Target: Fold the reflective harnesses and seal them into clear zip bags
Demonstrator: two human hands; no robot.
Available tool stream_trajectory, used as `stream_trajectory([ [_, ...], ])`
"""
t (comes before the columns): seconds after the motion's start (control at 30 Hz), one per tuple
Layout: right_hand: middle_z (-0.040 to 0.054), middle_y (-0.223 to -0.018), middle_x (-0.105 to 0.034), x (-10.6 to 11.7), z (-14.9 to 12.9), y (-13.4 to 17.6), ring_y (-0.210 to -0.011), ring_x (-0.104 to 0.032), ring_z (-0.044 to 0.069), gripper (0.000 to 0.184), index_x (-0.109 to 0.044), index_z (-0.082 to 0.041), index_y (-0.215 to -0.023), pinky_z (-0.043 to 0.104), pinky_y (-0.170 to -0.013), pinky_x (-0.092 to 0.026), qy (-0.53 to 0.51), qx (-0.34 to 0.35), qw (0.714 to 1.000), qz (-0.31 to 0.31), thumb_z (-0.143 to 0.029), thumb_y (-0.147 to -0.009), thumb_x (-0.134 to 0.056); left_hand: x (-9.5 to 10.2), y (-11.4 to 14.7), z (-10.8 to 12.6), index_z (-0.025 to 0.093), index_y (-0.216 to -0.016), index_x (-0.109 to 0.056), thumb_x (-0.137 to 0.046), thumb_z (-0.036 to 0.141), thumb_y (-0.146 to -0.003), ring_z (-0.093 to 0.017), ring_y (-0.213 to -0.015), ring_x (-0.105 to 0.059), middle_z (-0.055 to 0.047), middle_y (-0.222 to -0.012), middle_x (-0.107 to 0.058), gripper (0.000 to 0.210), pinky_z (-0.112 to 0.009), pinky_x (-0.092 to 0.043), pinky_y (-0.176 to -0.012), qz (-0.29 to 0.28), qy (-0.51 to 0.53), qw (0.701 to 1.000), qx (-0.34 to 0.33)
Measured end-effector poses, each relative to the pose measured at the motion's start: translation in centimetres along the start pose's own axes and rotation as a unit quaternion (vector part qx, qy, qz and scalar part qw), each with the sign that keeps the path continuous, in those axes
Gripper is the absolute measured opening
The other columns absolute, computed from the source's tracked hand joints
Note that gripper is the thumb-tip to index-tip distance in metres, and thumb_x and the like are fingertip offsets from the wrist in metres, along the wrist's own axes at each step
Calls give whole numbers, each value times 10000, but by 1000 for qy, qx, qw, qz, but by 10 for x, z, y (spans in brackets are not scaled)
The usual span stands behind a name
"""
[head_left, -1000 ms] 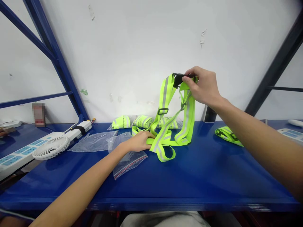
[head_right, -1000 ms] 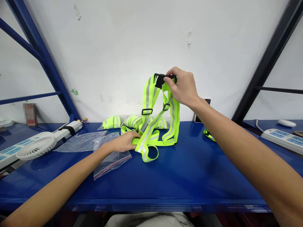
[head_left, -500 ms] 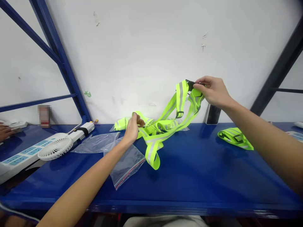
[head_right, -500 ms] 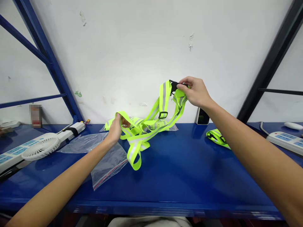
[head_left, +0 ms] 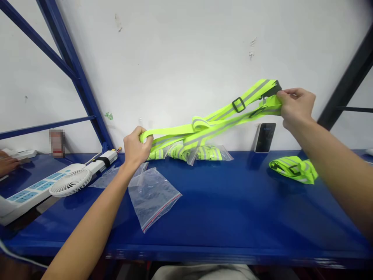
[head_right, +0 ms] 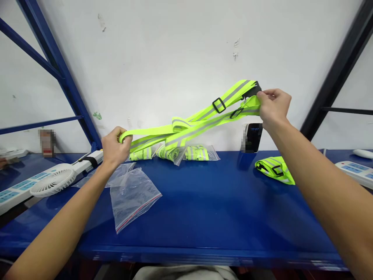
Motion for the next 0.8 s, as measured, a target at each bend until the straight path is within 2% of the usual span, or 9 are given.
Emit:
stream_trajectory([
  [0.1, 9, -615, -545, 3, -7, -7, -552, -552, 171, 220, -563, -206, -658, 384, -551, -477, -10, 2, 1000, 1, -41, -754, -672, 2, -5, -7, 205, -683, -570, -626, 241, -697, -143, -557, -380, 39, -545, -445, 68, -273, -260, -585, -69, -41, 997, 17],
  [0.17, -5, -615, -522, 3, -14, -9, -555, -534, 157, 247, -545, -200, -645, 392, -584, -469, -15, -3, 1000, 26, -16, -764, -660, -3, -7, -11, 202, -622, -558, -594, 269, -695, -149, -545, -378, 27, -523, -420, 106, -272, -268, -568, -119, 44, 988, 86],
  [0.3, -8, -665, -526, -1, -30, -1, -541, -520, 146, 229, -515, -204, -696, 380, -562, -433, -30, -66, 996, 43, -31, -817, -603, -15, -3, -7, 186, -595, -574, -546, 340, -706, -208, -688, -589, -42, -608, -548, 193, -285, -417, -627, -198, 333, 895, 223],
  [0.4, -12, -647, -528, -7, -40, 16, -558, -515, 153, 171, -561, -196, -731, 362, -569, -416, -12, -29, 999, -19, -58, -808, -625, -19, 5, 6, 141, -820, -702, -564, 380, -718, -286, -895, -681, -135, -848, -711, 294, -328, -497, -705, -281, 371, 843, 270],
  [0.5, -8, -643, -539, -13, -49, 31, -582, -503, 145, 137, -610, -193, -736, 342, -594, -411, 5, 45, 995, -84, -81, -797, -660, -22, 12, 16, 174, -1114, -679, -589, 386, -757, -267, -796, -715, -105, -871, -742, 425, -336, -513, -698, -377, 327, 826, 261],
  [0.57, -3, -666, -549, -16, -55, 37, -595, -505, 143, 115, -618, -198, -757, 335, -599, -414, -1, 72, 989, -126, -106, -813, -656, -25, 15, 17, 233, -1255, -612, -657, 366, -744, -222, -588, -667, -41, -756, -726, 530, -305, -473, -613, -423, 265, 834, 234],
  [0.63, 1, -683, -547, -18, -62, 40, -617, -507, 148, 89, -619, -202, -779, 333, -596, -412, -10, 94, 983, -160, -133, -826, -650, -29, 17, 15, 256, -1286, -596, -754, 358, -683, -202, -488, -585, -1, -650, -674, 633, -290, -415, -559, -427, 174, 867, 186],
  [0.73, 11, -688, -538, -20, -77, 43, -635, -490, 158, 54, -620, -206, -800, 332, -573, -392, -2, 112, 976, -189, -178, -834, -650, -31, 27, 22, 253, -1251, -625, -813, 402, -632, -251, -667, -625, -47, -788, -674, 664, -307, -425, -641, -351, 16, 935, 48],
  [0.8, 17, -694, -546, -21, -89, 48, -644, -485, 162, 51, -626, -208, -800, 336, -582, -393, 18, 127, 971, -202, -192, -834, -661, -31, 40, 40, 252, -1209, -632, -744, 427, -722, -286, -839, -639, -99, -1009, -658, 530, -350, -452, -745, -305, -44, 949, -62],
])
Point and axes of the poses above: each hand's wrist, its own y-axis away from the middle knuckle, its own x-axis out of the back of the hand, z = x × y, the point moved 1 cm from there along -y, towards the middle knuckle
